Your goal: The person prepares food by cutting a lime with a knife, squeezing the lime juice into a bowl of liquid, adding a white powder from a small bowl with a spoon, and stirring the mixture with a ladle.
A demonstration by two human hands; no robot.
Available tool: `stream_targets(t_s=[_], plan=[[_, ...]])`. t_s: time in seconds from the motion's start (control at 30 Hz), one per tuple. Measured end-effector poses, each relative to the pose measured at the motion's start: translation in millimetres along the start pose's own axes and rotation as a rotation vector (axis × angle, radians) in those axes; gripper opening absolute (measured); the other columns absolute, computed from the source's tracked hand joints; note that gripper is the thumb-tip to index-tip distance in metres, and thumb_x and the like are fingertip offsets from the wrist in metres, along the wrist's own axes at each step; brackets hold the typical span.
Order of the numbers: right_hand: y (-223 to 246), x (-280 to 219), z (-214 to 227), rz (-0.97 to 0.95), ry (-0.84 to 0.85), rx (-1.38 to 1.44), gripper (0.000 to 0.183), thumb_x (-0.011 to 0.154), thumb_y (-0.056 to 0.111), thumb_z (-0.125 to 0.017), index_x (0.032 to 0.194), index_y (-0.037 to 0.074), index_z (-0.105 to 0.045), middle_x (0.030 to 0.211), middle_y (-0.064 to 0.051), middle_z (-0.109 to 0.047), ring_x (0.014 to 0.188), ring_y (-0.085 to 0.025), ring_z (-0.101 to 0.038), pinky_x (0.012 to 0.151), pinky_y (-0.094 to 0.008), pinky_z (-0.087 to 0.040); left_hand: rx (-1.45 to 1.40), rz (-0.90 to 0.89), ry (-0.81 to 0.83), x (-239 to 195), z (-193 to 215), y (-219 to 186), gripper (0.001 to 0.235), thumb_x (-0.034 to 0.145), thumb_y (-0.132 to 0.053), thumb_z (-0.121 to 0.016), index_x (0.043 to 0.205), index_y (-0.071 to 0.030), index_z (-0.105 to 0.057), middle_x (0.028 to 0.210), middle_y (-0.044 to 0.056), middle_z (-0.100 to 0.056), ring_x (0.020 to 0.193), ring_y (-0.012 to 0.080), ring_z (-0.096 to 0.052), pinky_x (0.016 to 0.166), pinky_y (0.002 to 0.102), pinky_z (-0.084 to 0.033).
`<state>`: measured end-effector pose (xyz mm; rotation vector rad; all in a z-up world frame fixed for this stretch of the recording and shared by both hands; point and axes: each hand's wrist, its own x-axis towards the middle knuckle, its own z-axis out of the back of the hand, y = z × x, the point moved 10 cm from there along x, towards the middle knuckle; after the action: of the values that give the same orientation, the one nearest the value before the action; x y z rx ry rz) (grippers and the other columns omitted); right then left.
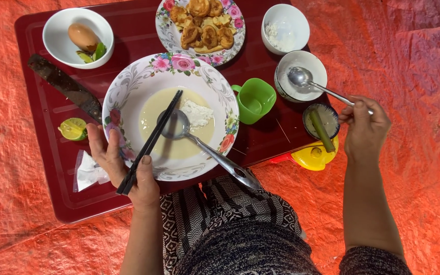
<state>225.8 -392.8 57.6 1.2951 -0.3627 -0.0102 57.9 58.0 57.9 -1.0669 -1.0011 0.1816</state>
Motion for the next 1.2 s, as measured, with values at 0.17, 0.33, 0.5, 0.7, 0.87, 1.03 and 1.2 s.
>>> stream_targets(t_s=[0.17,0.33,0.5,0.7,0.87,1.03,1.2], plan=[[20.6,-13.5,3.4,0.015,-0.052,0.132,0.013,0.098,0.009,-0.045,0.098,0.003,-0.057,0.08,-0.007,-0.056,0.067,-0.012,-0.054,0.06,-0.023,-0.05,0.001,-0.039,0.0,5.2,-0.9,-9.2,0.048,0.093,-0.042,-0.048,0.134,-0.019,-0.039,0.147,0.012,-0.018,0.142,0.0298,-0.016,0.12,0.052,-0.017],[65.9,-43.8,-31.1,0.198,0.061,0.149,0.015,0.099,0.007,-0.041,0.099,-0.004,-0.052,0.077,-0.014,-0.052,0.064,-0.019,-0.052,0.062,-0.028,-0.05,-0.009,-0.015,-0.004,4.1,1.1,-7.2,0.049,0.092,-0.043,-0.049,0.134,-0.019,-0.039,0.147,0.013,-0.017,0.141,0.0306,-0.019,0.119,0.051,-0.02],[124.2,-80.6,-98.2,0.686,0.366,0.041,0.013,0.078,-0.003,-0.057,0.081,-0.015,-0.06,0.062,-0.02,-0.055,0.049,-0.028,-0.055,0.053,-0.038,-0.051,-0.209,-0.023,-0.039,6.2,3.9,0.8,0.054,0.08,-0.025,-0.059,0.129,-0.009,-0.044,0.145,0.014,-0.016,0.136,0.0336,-0.016,0.112,0.048,-0.014],[100.6,-53.0,-37.9,0.49,0.063,-0.083,0.017,0.097,-0.003,-0.04,0.102,-0.013,-0.053,0.086,-0.022,-0.052,0.069,-0.026,-0.053,0.064,-0.036,-0.051,-0.029,-0.039,-0.018,6.2,2.2,-9.5,0.045,0.093,-0.04,-0.049,0.133,-0.023,-0.038,0.147,0.012,-0.018,0.141,0.0293,-0.019,0.119,0.051,-0.018],[62.6,-33.4,-17.6,0.31,0.001,-0.203,0.018,0.103,0.004,-0.044,0.11,-0.007,-0.056,0.082,-0.015,-0.055,0.071,-0.021,-0.055,0.07,-0.031,-0.05,-0.048,-0.091,-0.045,9.4,4.7,-18.0,0.044,0.093,-0.037,-0.048,0.133,-0.021,-0.038,0.146,0.012,-0.019,0.14,0.0285,-0.019,0.118,0.054,-0.017],[25.7,-23.9,-21.5,0.082,0.066,-0.054,0.016,0.1,0.004,-0.047,0.112,-0.005,-0.055,0.085,-0.014,-0.057,0.072,-0.018,-0.055,0.066,-0.026,-0.05,-0.047,-0.09,-0.048,11.3,7.9,-25.5,0.042,0.093,-0.034,-0.046,0.131,-0.017,-0.039,0.144,0.015,-0.021,0.138,0.0313,-0.02,0.115,0.05,-0.02],[28.6,-26.4,-24.2,-0.112,0.162,-0.338,0.039,0.09,0.008,-0.052,0.128,0.0,-0.05,0.091,-0.016,-0.062,0.066,-0.018,-0.054,0.067,-0.03,-0.047,-0.041,-0.073,-0.058,11.3,10.5,-25.3,0.047,0.09,-0.038,-0.047,0.131,-0.018,-0.038,0.144,0.016,-0.023,0.137,0.0326,-0.022,0.111,0.051,-0.02]])
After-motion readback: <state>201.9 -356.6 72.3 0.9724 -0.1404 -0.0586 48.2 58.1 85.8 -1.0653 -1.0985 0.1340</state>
